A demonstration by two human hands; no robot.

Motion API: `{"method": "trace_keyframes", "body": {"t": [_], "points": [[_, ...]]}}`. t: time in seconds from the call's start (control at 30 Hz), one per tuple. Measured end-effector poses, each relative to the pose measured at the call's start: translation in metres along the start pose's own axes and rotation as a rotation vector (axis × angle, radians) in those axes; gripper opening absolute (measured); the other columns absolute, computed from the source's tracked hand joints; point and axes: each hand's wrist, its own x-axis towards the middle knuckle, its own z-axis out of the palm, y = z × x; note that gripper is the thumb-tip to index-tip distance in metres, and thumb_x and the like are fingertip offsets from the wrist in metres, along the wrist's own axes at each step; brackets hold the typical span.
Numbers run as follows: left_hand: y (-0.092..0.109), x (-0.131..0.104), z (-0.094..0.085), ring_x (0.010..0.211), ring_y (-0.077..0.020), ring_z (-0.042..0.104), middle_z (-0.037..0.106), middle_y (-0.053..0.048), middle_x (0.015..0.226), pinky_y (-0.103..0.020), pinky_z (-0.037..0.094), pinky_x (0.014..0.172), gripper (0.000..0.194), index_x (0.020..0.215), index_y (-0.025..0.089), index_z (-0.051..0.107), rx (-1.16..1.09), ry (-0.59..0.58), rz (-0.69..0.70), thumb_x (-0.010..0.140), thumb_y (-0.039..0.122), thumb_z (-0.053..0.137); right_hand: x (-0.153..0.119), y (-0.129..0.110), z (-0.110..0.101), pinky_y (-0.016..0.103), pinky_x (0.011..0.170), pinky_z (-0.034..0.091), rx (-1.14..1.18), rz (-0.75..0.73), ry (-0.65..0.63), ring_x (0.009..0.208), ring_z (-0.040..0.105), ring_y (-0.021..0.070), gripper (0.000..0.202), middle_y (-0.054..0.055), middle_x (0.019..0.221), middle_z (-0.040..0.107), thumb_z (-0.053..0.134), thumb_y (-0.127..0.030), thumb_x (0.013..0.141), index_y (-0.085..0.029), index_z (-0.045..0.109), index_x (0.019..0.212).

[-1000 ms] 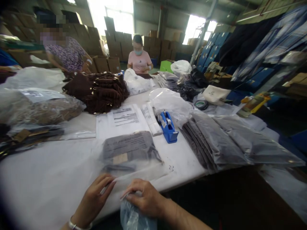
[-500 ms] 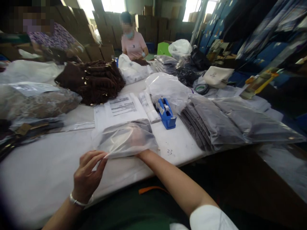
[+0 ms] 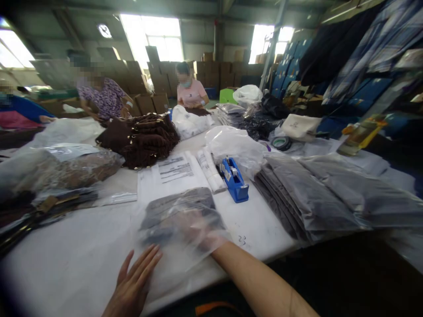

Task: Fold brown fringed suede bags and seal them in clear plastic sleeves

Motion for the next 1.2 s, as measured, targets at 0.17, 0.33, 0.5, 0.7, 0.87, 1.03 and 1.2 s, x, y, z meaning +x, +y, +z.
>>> {"method": "trace_keyframes", "body": {"t": [0.17,0.33,0.5,0.7,0.87,1.03,1.2], "points": [[-0.015,-0.033,0.002,0.132,-0.0177,0.035,0.038,-0.006,0.144,-0.040,0.011,0.116,0.067,0.141,0.019,0.031,0.154,-0.124,0.039,0.077,-0.002,0.028,-0.052,0.020,-0.021,0.051,0.113,0.008,-0.164,-0.249,-0.187,0.137,0.022,0.0278,0.060,0.003,0.145,0.035,0.054,-0.016,0.086,-0.030,0.033,0.141],[-0.021,-0.041,-0.002,0.129,-0.0146,0.040,0.038,-0.002,0.143,-0.030,0.035,0.107,0.070,0.144,0.023,0.023,-0.018,-0.223,0.100,0.078,0.001,0.030,-0.124,0.040,-0.048,0.049,0.112,0.022,-0.210,-0.191,-0.359,0.136,0.027,0.0266,0.057,0.005,0.142,0.039,0.055,-0.015,0.085,-0.029,0.039,0.138],[-0.027,-0.037,0.000,0.126,-0.0184,0.043,0.037,-0.001,0.142,-0.035,0.041,0.102,0.075,0.144,0.031,0.018,-0.183,-0.304,0.024,0.077,0.000,0.034,-0.135,0.008,-0.061,0.042,0.102,0.040,-0.263,-0.107,-0.358,0.121,0.049,0.0259,0.044,0.012,0.130,0.054,0.054,-0.021,0.088,-0.019,0.048,0.132],[-0.034,-0.038,0.000,0.132,-0.0197,0.035,0.029,0.001,0.147,-0.042,0.033,0.108,0.076,0.143,0.033,0.020,-0.200,-0.393,0.059,0.078,-0.003,0.031,-0.104,0.000,-0.067,0.035,0.103,0.039,-0.106,-0.345,-0.399,0.118,0.050,0.0195,0.040,0.009,0.122,0.060,0.053,-0.030,0.090,-0.018,0.051,0.128],[-0.055,-0.046,-0.013,0.134,-0.0200,0.031,0.025,0.004,0.149,-0.038,0.035,0.107,0.074,0.144,0.032,0.017,-0.309,-0.516,0.082,0.079,0.003,0.035,-0.092,0.038,-0.097,0.033,0.105,0.037,-0.103,-0.211,-0.551,0.122,0.047,0.0175,0.043,0.008,0.132,0.052,0.050,-0.022,0.090,-0.019,0.046,0.133],[-0.072,-0.055,-0.025,0.136,-0.0236,0.025,0.026,0.001,0.149,-0.040,0.027,0.112,0.068,0.145,0.027,0.019,-0.313,-0.491,0.082,0.083,0.018,0.043,-0.096,0.056,-0.117,0.046,0.114,0.014,-0.340,-0.344,-0.567,0.138,0.020,0.0215,0.070,0.003,0.145,0.036,0.044,-0.001,0.072,-0.023,0.039,0.138],[-0.066,-0.041,-0.014,0.134,-0.0161,0.032,0.034,0.002,0.146,-0.045,0.008,0.116,0.068,0.143,0.032,0.023,-0.269,-0.350,0.144,0.082,0.002,0.026,-0.095,0.073,-0.099,0.051,0.113,0.007,-0.444,-0.525,-0.539,0.138,0.019,0.0217,0.068,0.006,0.147,0.032,0.043,-0.006,0.074,-0.020,0.036,0.140]]}}
